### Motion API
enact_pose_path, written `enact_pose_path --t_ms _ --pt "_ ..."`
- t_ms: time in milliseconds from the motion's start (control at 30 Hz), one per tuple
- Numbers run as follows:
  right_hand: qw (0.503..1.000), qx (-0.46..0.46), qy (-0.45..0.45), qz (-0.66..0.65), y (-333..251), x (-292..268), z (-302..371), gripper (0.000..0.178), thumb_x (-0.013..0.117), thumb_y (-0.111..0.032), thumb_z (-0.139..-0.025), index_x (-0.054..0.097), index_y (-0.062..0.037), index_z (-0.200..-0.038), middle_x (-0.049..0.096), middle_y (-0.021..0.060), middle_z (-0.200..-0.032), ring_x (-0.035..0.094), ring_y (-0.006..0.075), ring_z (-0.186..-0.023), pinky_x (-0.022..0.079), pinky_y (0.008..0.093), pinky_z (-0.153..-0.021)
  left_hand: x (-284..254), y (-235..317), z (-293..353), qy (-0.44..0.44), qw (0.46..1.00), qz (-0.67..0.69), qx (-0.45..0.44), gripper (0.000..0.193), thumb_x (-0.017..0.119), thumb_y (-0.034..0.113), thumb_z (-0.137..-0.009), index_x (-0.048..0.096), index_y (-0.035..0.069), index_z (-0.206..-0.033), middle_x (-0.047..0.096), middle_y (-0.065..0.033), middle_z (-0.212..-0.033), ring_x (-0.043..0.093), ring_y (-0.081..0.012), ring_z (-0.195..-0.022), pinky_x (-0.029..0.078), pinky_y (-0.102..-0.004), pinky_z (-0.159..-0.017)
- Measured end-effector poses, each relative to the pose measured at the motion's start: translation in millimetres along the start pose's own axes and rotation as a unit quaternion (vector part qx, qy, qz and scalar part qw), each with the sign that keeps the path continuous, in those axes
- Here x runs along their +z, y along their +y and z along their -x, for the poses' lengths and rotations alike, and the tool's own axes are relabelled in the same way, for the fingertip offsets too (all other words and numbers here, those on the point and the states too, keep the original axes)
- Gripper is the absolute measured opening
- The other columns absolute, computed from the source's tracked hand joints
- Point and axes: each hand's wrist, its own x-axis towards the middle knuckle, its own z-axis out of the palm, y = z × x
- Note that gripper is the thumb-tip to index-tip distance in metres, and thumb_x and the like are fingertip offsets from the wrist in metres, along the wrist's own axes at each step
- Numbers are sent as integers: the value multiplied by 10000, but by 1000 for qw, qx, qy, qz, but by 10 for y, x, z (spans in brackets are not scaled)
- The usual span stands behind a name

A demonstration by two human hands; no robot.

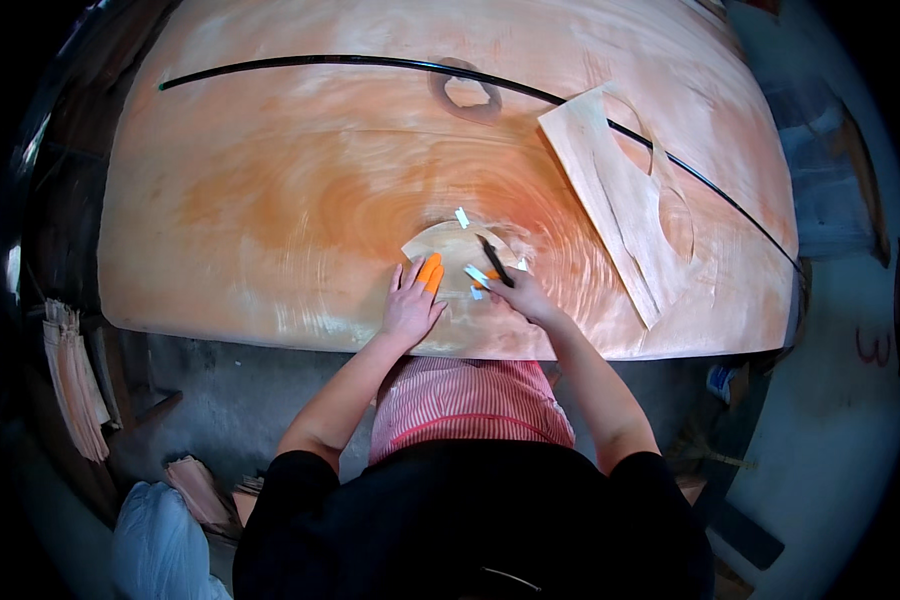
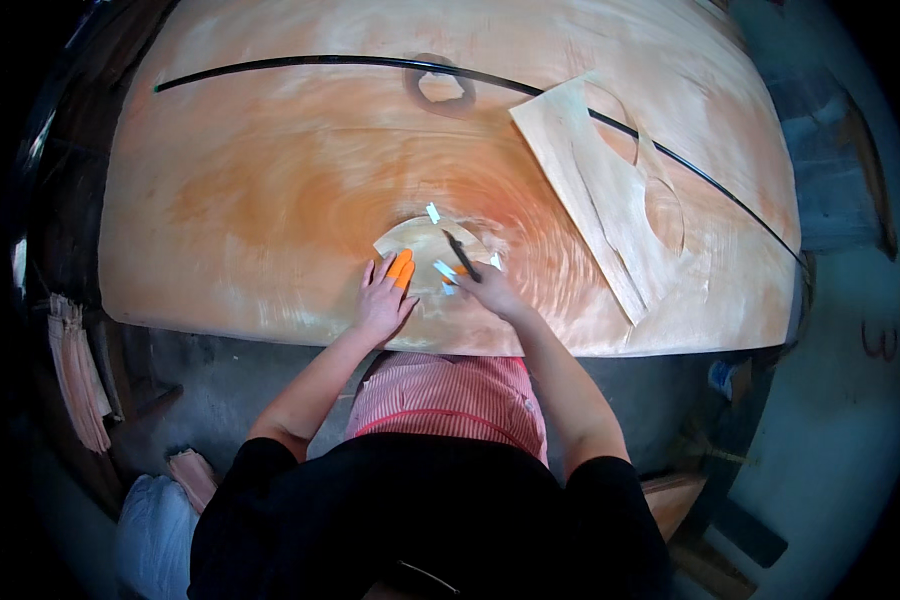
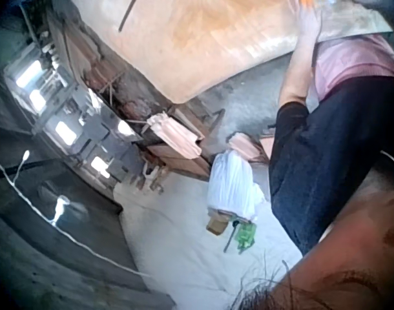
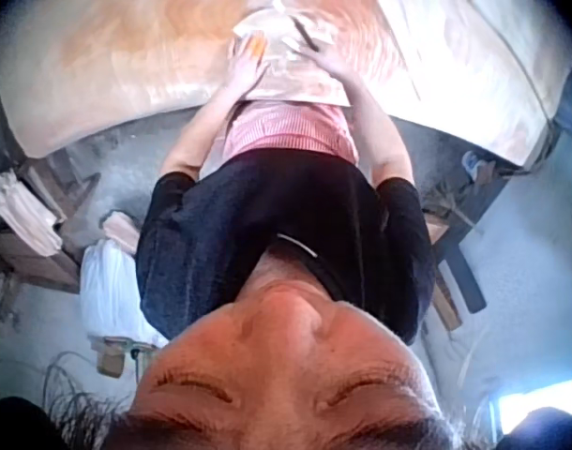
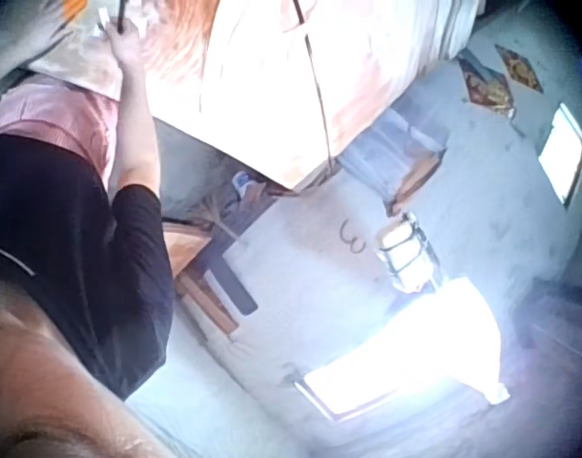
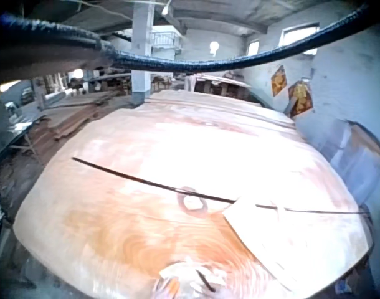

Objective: The person uses a utility knife to cut thin veneer sheets and applies them to fill holes and defects on a large wooden panel. They repeatedly select veneer pieces, cut them to shape, and press them into the damaged areas on the panel surface.

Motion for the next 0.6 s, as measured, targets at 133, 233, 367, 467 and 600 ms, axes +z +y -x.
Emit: enact_pose_path --t_ms 133,233,367,467,600 --pt "992 -61 -32 -101 -36 536 -648 176 543 -198 -802 585 -29 -824 506 -12 -575 447 59 -501 333 198 -451 -95 -85 122 11 1000 5 -20 505 582 283 -712 468 5 -1117 408 -154 -1200 319 -259 -1182 195 -458 -987" --pt "993 -33 -23 -111 -79 774 -958 137 555 -160 -786 576 -24 -791 530 6 -580 472 73 -505 350 204 -457 -94 -128 182 18 998 15 -53 479 579 240 -712 464 -6 -1107 428 -156 -1177 325 -280 -1174 215 -467 -972" --pt "999 45 -11 24 -216 815 -1051 139 569 -155 -755 565 -17 -762 585 52 -596 506 102 -490 386 231 -470 -112 -202 256 99 988 46 -110 472 569 195 -704 452 -25 -1105 415 -162 -1188 328 -289 -1168 234 -467 -960" --pt "998 52 -17 19 -193 804 -1074 161 579 -176 -742 566 -15 -742 597 61 -608 539 116 -517 420 243 -509 -203 -200 164 95 987 36 -129 518 576 211 -703 423 -26 -1137 380 -165 -1225 311 -288 -1182 217 -467 -970" --pt "998 62 -15 11 -248 823 -994 143 576 -181 -750 563 -39 -738 589 54 -598 504 108 -484 367 237 -433 -204 -197 37 30 992 10 -126 634 627 284 -673 386 -22 -1174 309 -154 -1284 230 -266 -1236 161 -474 -994"
